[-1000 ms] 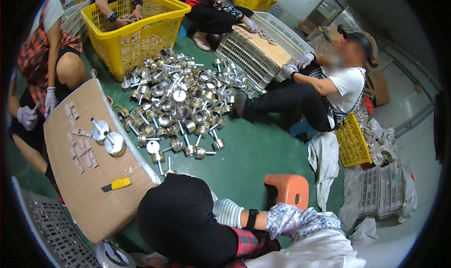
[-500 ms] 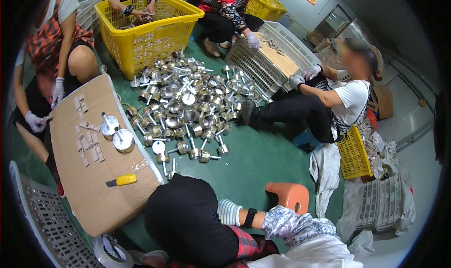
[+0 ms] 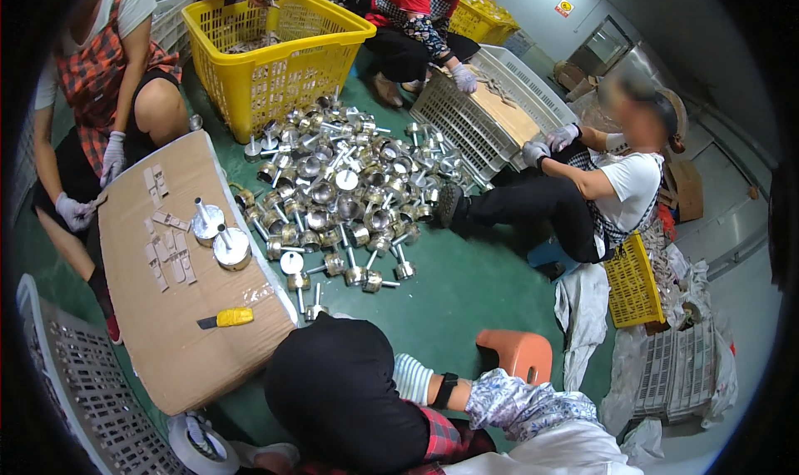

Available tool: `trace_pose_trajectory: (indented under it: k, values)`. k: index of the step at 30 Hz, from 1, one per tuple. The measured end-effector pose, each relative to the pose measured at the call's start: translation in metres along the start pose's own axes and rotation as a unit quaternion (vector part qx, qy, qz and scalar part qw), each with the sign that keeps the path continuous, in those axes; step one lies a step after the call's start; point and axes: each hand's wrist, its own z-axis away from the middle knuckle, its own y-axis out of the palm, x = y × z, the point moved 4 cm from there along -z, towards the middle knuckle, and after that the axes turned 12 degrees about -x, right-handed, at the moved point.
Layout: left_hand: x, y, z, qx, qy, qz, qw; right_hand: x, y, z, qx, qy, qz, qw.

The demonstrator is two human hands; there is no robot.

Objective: Assembling and organizing metal door latches or similar hardware on a production floor.

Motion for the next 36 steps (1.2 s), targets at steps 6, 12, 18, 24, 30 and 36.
trace_pose_trajectory:
  k: [6,12,18,24,30,36]
  values:
    - [-0.005,-0.002,-0.006,0.102,-0.058,-0.037,0.992,0.001,-0.014,-0.011,0.09,-0.066,0.048,0.993]
    - [-0.002,0.001,0.0,-0.015,0.001,-0.011,1.0,-0.004,-0.019,-0.02,0.165,0.024,0.123,0.978]
    - [0.003,-0.001,0.004,-0.022,-0.039,0.006,0.999,0.028,-0.034,-0.019,0.042,-0.096,0.081,0.991]
    - [-0.001,-0.002,-0.003,0.046,-0.057,-0.033,0.997,0.011,-0.028,-0.027,0.118,-0.08,0.097,0.985]
    - [0.006,0.004,0.009,-0.032,-0.003,-0.012,0.999,-0.025,-0.016,-0.026,0.209,0.046,0.13,0.968]
    - [0.118,0.104,0.113,-0.115,-0.428,0.354,0.824,0.018,-0.065,-0.042,0.35,0.068,0.24,0.903]
